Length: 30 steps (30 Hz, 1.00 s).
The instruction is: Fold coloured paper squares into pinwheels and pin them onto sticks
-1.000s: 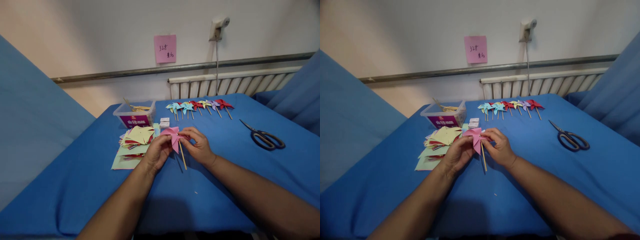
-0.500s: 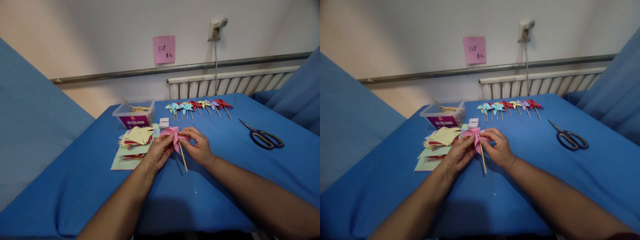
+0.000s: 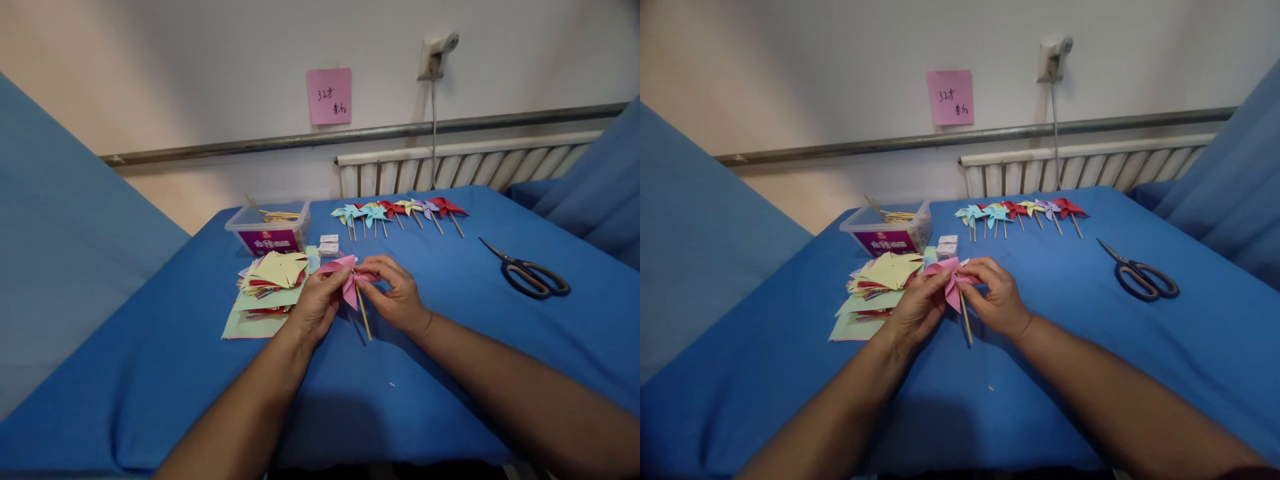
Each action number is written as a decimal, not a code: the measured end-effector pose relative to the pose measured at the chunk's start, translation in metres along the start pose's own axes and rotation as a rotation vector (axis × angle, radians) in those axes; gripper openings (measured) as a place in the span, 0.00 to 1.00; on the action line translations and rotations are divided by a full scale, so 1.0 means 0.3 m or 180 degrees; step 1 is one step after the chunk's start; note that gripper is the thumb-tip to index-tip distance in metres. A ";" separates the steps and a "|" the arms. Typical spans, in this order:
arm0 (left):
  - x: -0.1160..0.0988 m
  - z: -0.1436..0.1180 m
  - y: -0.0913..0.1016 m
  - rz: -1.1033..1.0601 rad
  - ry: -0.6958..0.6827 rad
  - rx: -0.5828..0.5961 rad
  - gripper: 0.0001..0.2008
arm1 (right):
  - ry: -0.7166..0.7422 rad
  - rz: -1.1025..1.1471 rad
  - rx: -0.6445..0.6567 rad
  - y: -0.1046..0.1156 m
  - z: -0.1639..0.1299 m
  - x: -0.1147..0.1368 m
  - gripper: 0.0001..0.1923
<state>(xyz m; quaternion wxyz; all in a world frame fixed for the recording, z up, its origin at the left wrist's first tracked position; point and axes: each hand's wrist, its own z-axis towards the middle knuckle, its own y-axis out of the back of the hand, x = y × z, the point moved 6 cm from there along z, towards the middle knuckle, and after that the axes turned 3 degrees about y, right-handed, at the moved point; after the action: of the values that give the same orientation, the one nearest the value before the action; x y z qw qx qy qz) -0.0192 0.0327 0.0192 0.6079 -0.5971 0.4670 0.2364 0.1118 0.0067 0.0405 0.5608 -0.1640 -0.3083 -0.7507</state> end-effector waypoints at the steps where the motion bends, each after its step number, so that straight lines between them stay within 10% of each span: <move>1: -0.002 0.000 0.001 0.0078 -0.0051 -0.0011 0.12 | 0.0058 -0.0001 0.0039 -0.004 -0.001 0.004 0.10; 9: -0.026 0.008 0.036 -0.0084 -0.0211 -0.0330 0.14 | -0.0768 0.0217 -0.0456 -0.008 -0.026 -0.062 0.25; 15: -0.039 0.013 0.048 -0.0121 -0.0239 -0.0373 0.11 | -0.1766 0.0984 0.0432 -0.132 -0.079 -0.124 0.15; 30: -0.052 0.004 0.042 -0.0076 -0.0248 -0.0467 0.11 | -0.2033 0.1991 0.0799 -0.162 -0.087 -0.125 0.15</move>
<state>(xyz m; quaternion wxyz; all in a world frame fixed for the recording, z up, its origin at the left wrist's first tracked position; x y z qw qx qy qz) -0.0365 0.0401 0.0259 0.5830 -0.6359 0.4172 0.2858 0.0804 0.0263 -0.0150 0.6528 -0.4030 -0.4898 -0.4142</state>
